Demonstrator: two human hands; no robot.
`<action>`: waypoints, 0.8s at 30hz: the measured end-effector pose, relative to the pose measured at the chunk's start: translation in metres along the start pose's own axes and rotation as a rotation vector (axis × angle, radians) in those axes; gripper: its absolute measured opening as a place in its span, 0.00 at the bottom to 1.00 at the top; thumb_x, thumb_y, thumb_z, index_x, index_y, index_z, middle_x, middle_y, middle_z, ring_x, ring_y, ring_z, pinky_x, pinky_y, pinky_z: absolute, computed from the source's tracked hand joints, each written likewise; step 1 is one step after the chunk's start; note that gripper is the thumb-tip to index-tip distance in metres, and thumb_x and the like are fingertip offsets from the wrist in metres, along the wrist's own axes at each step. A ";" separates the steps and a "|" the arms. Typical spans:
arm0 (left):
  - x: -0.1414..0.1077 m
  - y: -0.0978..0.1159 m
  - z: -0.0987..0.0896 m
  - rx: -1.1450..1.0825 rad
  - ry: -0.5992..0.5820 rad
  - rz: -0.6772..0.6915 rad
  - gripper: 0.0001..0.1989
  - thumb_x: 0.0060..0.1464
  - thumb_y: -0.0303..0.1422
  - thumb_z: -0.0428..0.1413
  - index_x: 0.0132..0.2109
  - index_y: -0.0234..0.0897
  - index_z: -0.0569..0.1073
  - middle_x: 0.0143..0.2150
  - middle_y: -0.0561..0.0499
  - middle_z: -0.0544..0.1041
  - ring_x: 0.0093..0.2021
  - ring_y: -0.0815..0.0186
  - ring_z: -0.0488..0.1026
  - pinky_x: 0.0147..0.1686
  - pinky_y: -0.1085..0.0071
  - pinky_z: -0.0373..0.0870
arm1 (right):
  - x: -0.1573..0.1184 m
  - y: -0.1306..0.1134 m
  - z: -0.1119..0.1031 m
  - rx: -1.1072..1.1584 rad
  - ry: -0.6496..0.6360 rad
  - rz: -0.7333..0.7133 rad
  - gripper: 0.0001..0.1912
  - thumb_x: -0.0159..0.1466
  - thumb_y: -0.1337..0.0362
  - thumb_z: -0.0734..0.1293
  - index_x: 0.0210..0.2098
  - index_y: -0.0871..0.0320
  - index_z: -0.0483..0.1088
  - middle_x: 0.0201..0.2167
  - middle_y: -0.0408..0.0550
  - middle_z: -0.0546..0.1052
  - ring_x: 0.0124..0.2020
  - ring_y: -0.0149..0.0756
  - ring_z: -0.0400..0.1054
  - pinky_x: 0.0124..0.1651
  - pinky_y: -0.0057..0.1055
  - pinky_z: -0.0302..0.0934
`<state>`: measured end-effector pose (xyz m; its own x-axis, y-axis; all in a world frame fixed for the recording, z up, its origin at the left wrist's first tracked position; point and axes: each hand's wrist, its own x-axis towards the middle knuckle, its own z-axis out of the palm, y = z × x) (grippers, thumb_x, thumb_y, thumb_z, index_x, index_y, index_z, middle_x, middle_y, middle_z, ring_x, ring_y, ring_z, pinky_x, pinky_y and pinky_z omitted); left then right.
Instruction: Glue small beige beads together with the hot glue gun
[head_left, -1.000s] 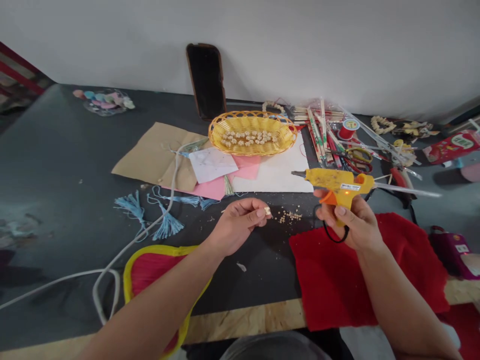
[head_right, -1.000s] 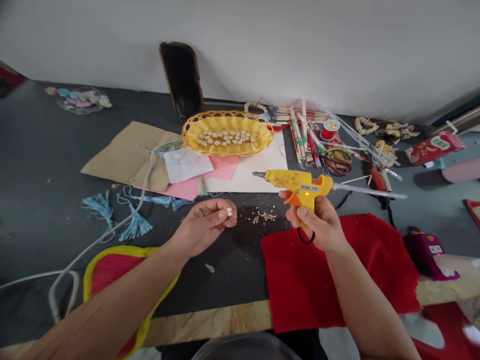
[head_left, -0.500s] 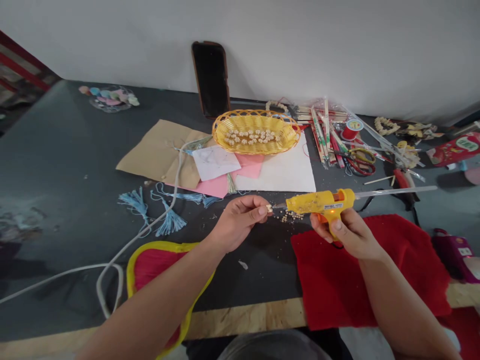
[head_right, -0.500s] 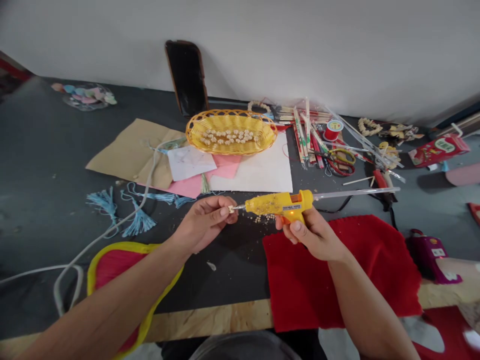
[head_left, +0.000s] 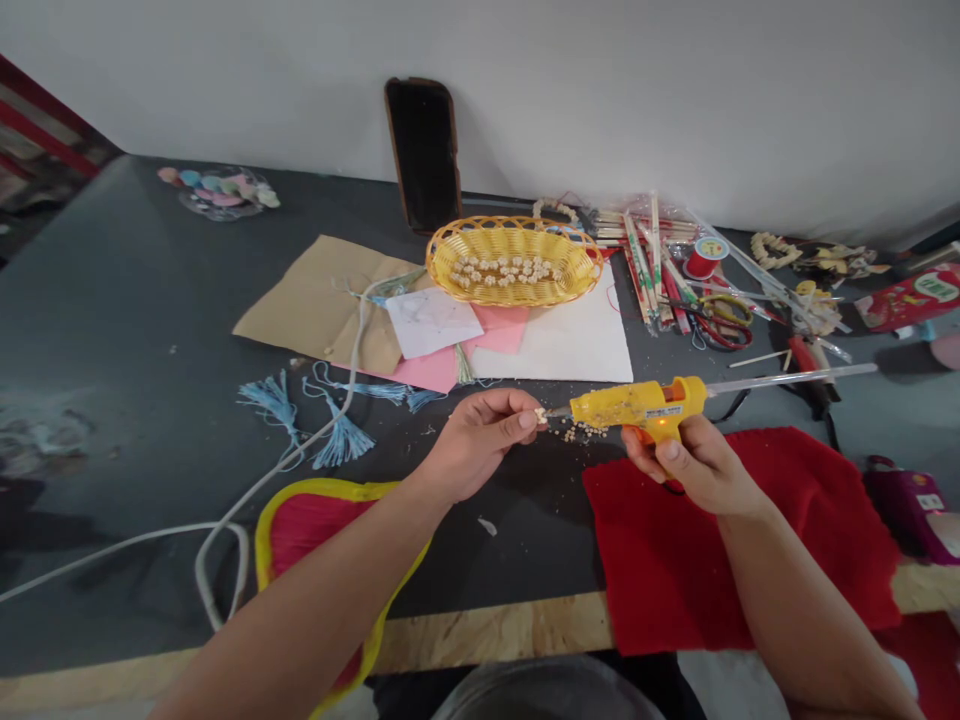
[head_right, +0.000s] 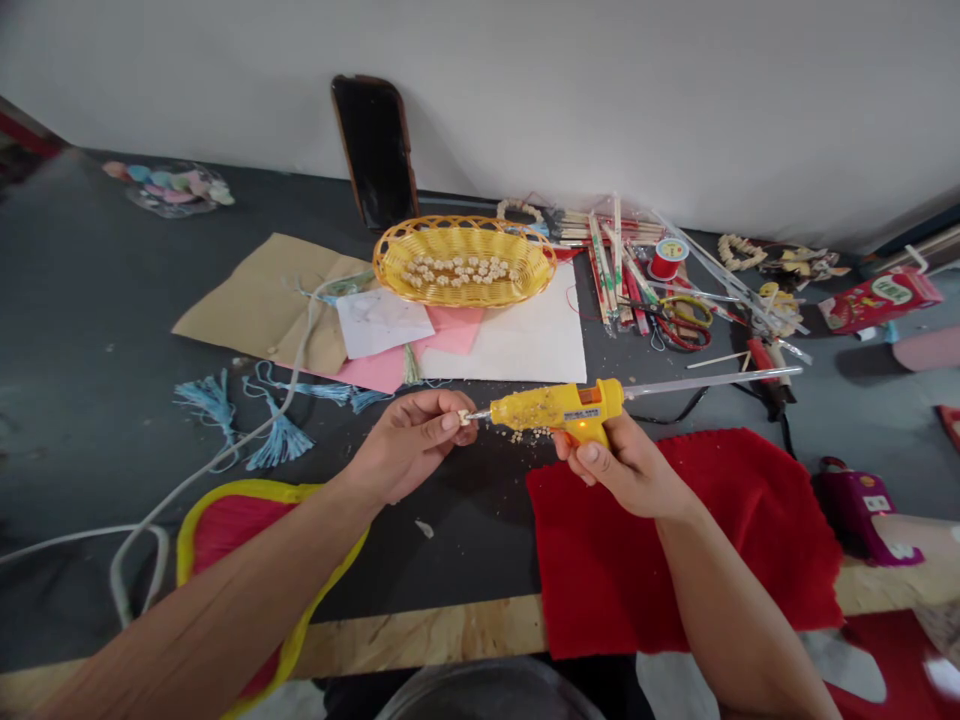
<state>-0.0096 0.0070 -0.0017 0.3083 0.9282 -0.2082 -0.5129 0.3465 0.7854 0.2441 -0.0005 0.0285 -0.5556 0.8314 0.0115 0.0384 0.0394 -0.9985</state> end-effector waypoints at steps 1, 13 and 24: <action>0.000 0.000 0.000 0.000 -0.001 0.002 0.11 0.43 0.37 0.68 0.28 0.34 0.79 0.26 0.52 0.75 0.26 0.73 0.66 0.29 0.74 0.61 | 0.000 0.000 0.000 -0.005 0.000 0.001 0.17 0.68 0.50 0.60 0.38 0.59 0.66 0.24 0.40 0.64 0.21 0.25 0.56 0.25 0.27 0.55; -0.001 0.000 0.001 -0.002 0.007 -0.014 0.11 0.42 0.37 0.69 0.27 0.34 0.78 0.26 0.52 0.75 0.26 0.73 0.66 0.30 0.74 0.61 | 0.001 -0.003 0.000 -0.043 -0.002 0.019 0.18 0.68 0.48 0.60 0.35 0.58 0.65 0.22 0.40 0.63 0.20 0.26 0.55 0.23 0.27 0.54; -0.001 0.000 0.001 -0.003 0.011 -0.014 0.11 0.43 0.37 0.68 0.27 0.33 0.78 0.26 0.52 0.74 0.26 0.73 0.65 0.29 0.74 0.61 | 0.001 -0.003 0.000 -0.041 0.002 0.012 0.18 0.68 0.49 0.59 0.36 0.58 0.65 0.22 0.40 0.63 0.20 0.27 0.54 0.23 0.28 0.54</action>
<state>-0.0092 0.0061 -0.0007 0.3072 0.9245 -0.2256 -0.5110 0.3603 0.7804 0.2438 0.0003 0.0316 -0.5532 0.8330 -0.0004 0.0791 0.0521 -0.9955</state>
